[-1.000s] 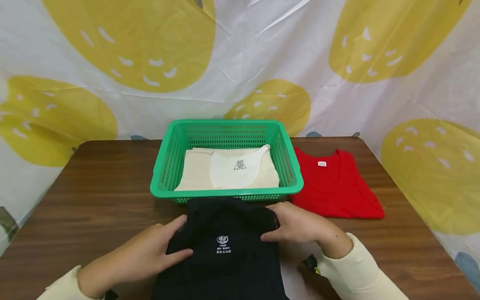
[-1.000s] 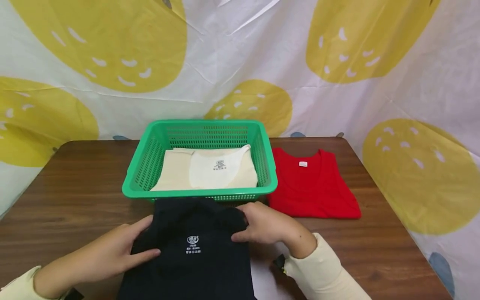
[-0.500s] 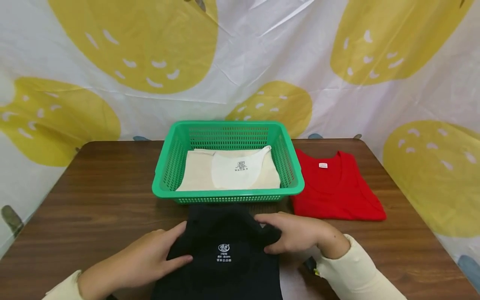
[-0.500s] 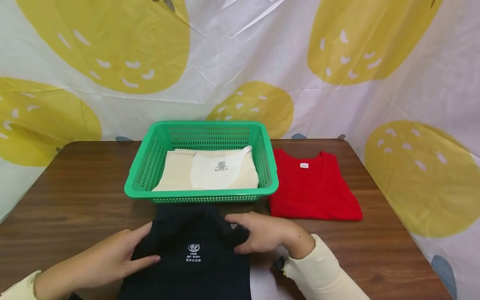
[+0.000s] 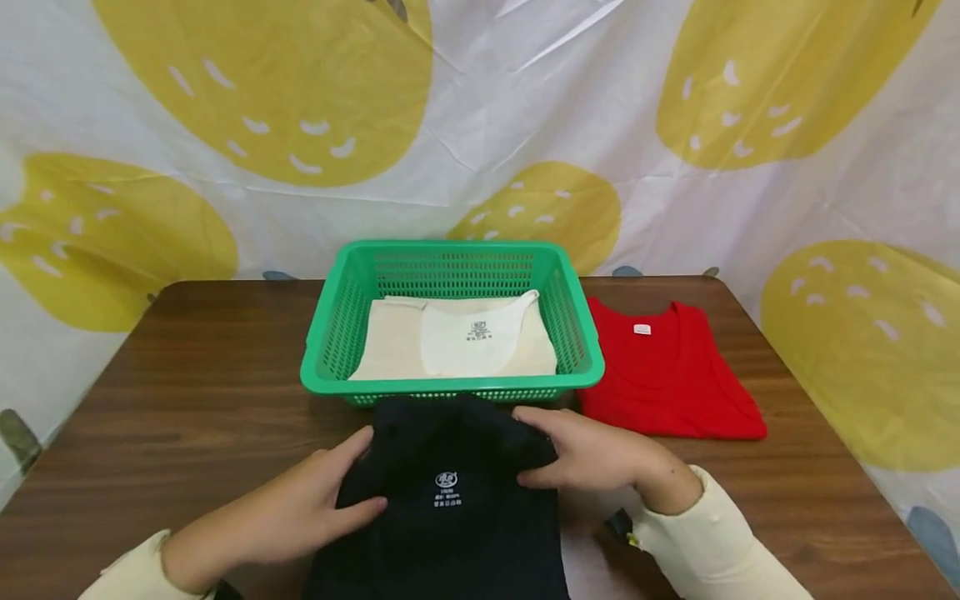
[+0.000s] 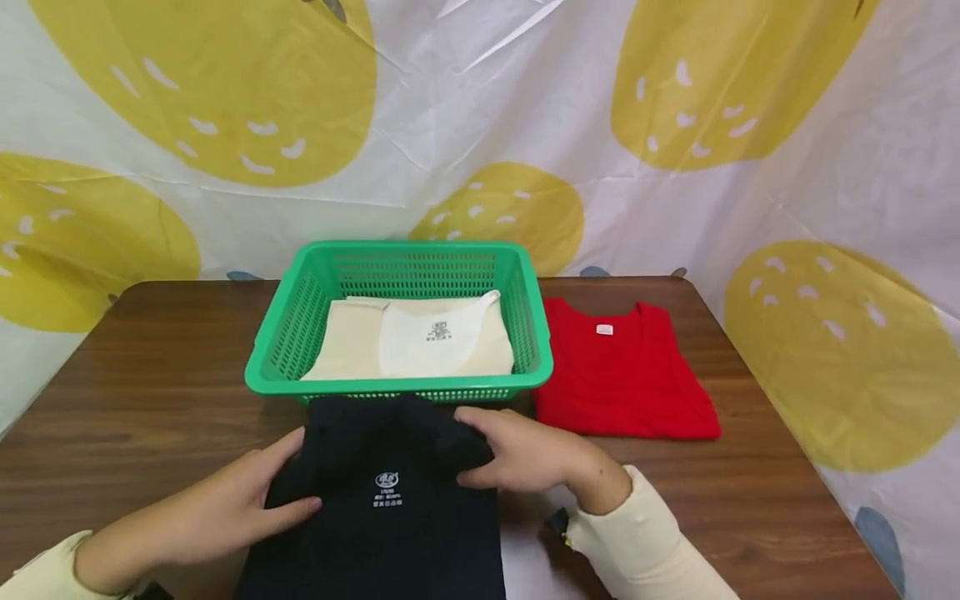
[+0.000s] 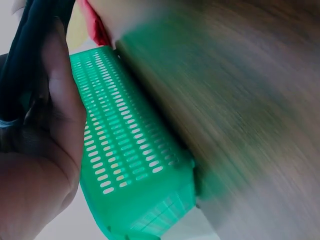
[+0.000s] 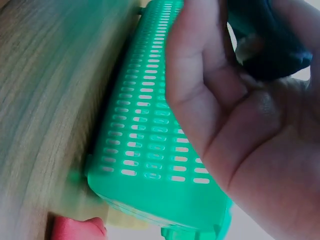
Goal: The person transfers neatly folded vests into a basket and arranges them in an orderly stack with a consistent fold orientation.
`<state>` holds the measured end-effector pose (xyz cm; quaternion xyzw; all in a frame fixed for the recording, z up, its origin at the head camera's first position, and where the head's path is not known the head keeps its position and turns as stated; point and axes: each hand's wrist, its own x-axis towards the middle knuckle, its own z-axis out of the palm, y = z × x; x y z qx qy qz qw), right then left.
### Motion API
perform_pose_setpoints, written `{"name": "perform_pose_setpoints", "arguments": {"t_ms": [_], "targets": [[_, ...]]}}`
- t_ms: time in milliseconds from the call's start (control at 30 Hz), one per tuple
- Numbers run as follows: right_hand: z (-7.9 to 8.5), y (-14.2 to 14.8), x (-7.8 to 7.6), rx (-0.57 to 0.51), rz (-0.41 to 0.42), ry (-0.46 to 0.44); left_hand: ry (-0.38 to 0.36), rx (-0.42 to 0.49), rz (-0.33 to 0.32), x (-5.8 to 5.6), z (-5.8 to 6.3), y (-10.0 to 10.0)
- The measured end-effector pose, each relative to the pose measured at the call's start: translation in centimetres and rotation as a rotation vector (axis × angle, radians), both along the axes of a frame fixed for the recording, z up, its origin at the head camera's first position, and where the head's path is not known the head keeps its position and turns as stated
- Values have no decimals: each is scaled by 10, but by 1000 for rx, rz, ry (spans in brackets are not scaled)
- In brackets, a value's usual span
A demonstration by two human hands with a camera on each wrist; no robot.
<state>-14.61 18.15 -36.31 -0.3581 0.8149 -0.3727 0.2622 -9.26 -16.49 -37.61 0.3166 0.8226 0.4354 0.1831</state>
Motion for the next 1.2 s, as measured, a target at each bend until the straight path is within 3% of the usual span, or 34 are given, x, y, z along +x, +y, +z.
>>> {"name": "perform_pose_setpoints", "arguments": {"t_ms": [200,333,433,600,700,900,1200], "targets": [[3,2,6,-88,-134,-44,-38,67,10,-7,0,7],[7,5,11,-128,-230,-93,-24,77,25,-13,8,11],[15,10,12,-151,-256,-111,-19,79,30,-17,15,12],[35,14,7,-163,-305,-124,71,13,87,-28,31,13],[51,14,0,-144,-335,-105,130,-21,126,-36,45,16],[78,9,-21,-109,-351,-46,177,-79,216,-58,70,20],[105,-1,-60,-66,-465,-56,102,-43,242,-98,86,18]]}}
